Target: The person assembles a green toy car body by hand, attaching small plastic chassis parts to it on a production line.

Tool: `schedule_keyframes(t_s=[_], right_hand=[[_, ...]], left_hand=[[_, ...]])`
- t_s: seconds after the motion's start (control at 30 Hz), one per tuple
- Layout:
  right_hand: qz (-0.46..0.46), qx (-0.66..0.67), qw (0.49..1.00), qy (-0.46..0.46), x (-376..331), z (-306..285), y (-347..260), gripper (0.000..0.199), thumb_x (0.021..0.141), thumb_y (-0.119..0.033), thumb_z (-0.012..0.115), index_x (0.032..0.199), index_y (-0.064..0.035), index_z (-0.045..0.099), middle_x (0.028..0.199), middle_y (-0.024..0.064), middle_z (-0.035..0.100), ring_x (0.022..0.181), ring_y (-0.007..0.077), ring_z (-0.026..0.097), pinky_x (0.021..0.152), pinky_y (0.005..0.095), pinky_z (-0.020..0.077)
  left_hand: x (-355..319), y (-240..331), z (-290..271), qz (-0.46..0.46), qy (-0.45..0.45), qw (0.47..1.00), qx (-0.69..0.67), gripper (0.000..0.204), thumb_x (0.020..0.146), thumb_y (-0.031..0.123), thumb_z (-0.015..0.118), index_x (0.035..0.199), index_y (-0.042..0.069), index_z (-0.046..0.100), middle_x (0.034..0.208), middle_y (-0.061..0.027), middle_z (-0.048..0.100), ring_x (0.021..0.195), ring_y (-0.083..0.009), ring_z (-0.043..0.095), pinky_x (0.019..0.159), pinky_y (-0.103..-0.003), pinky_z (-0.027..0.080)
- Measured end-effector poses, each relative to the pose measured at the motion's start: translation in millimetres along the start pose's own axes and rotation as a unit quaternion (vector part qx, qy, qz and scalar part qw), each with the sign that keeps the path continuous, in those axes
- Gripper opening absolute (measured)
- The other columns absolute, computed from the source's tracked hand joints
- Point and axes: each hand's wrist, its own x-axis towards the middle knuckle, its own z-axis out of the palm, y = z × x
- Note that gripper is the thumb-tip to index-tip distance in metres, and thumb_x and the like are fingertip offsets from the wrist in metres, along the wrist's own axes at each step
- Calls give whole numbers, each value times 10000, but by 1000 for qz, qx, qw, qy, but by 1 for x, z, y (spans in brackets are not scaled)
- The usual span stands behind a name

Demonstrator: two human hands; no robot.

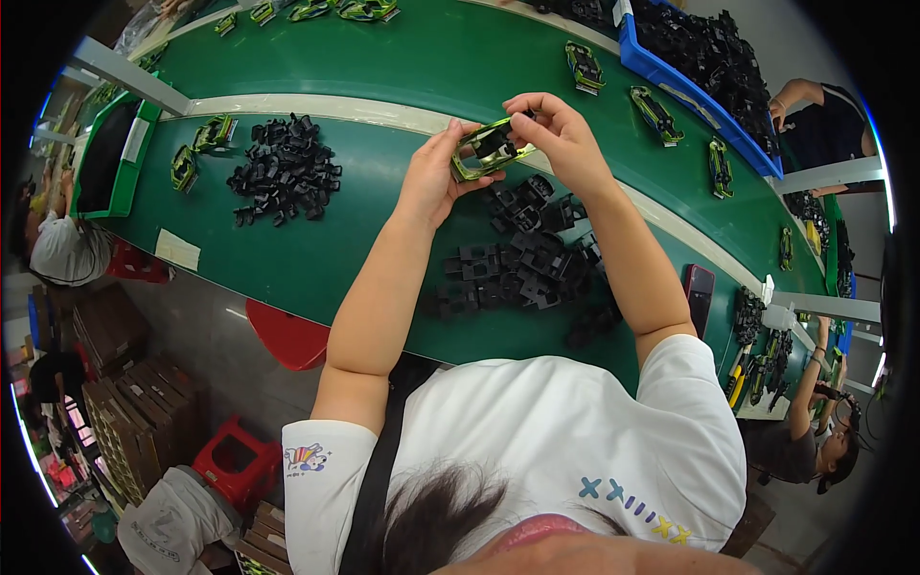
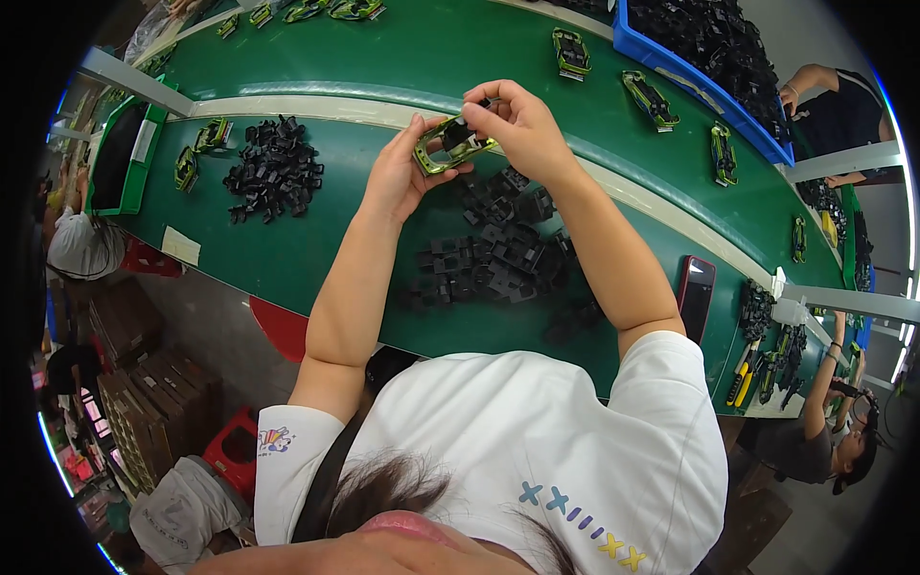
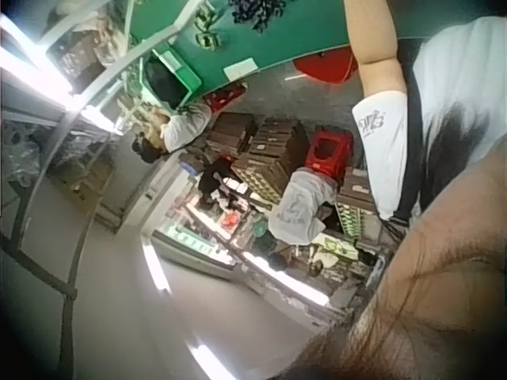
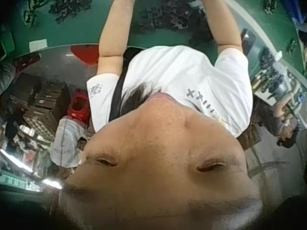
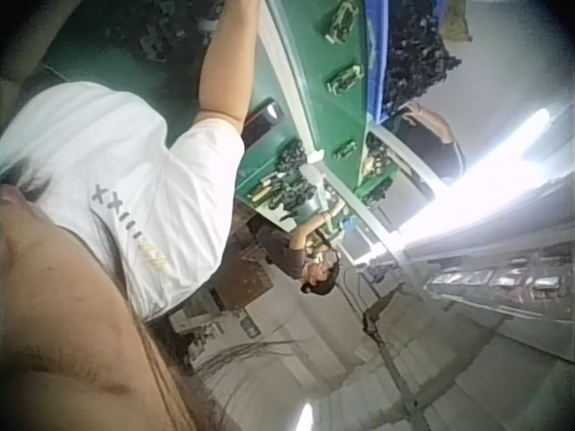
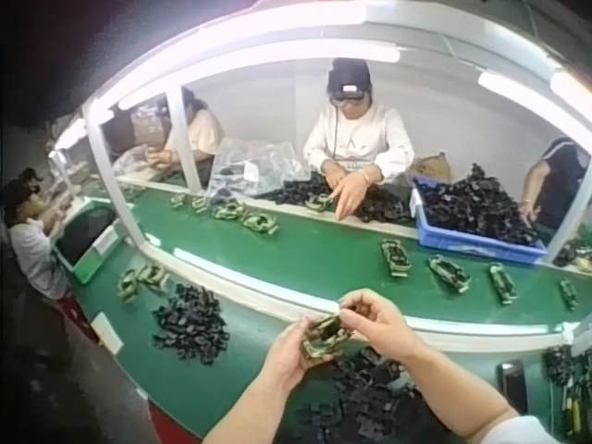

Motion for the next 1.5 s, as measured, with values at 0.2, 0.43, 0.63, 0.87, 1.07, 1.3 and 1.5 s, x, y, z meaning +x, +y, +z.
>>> schedule_keyframes(t_s=[0.2, 0.43, 0.63, 0.87, 1.07, 1.3, 1.5], right_hand=[[1, 10, 1000, 27, -2, -5, 2, 267, 848, -185, 670, 1002, 12, 579, 875, 58, 634, 783, 106, 599, 715, 241, 487], [81, 15, 995, 57, -8, -16, -4, 203, 839, -104, 659, 993, 15, 599, 897, 75, 649, 781, 122, 608, 734, 249, 495], [-5, 17, 999, -28, -7, -28, -10, 214, 808, 32, 611, 1020, 8, 599, 1054, 86, 636, 905, 129, 609, 814, 266, 491], [-18, 18, 999, -21, -7, -25, 0, 251, 812, 67, 582, 1055, 8, 581, 1118, 97, 618, 949, 140, 610, 861, 284, 490], [-23, 27, 999, -22, -6, -17, 6, 257, 813, 65, 582, 1065, 11, 575, 1108, 100, 621, 938, 140, 612, 849, 279, 498], [0, -62, 998, 5, -10, -13, 8, 236, 815, 50, 592, 1046, 0, 597, 1057, 74, 633, 896, 122, 609, 799, 266, 510], [-85, -278, 956, 39, -16, -10, 1, 254, 764, 0, 649, 1011, -53, 626, 1029, 48, 652, 914, 158, 592, 790, 291, 485]], left_hand=[[1, 1, -2, 8, 16, 1000, -2, 464, 981, 409, 373, 1174, 10, 512, 986, -130, 612, 754, -281, 670, 589, -274, 559], [11, -2, -13, 36, 58, 998, -2, 503, 988, 422, 327, 1194, -6, 493, 1025, -152, 614, 751, -288, 668, 595, -283, 564], [8, 2, -15, 2, 22, 1000, 14, 565, 986, 464, 264, 1183, -9, 504, 1000, -164, 630, 764, -306, 670, 610, -290, 582], [3, 5, -8, -36, -29, 998, -30, 607, 978, 488, 250, 1173, -29, 502, 998, -190, 629, 782, -335, 669, 631, -309, 593], [2, 6, -7, -41, -46, 997, -52, 566, 971, 458, 297, 1160, -33, 506, 996, -202, 625, 790, -350, 665, 650, -326, 596], [-2, 6, -7, -16, -53, 998, -40, 332, 887, 160, 481, 1169, -10, 522, 1041, -199, 603, 808, -360, 663, 653, -315, 593], [-3, 7, -5, -16, -38, 999, -22, 376, 813, -33, 534, 1187, 8, 523, 1057, -189, 595, 797, -346, 668, 652, -303, 593]])
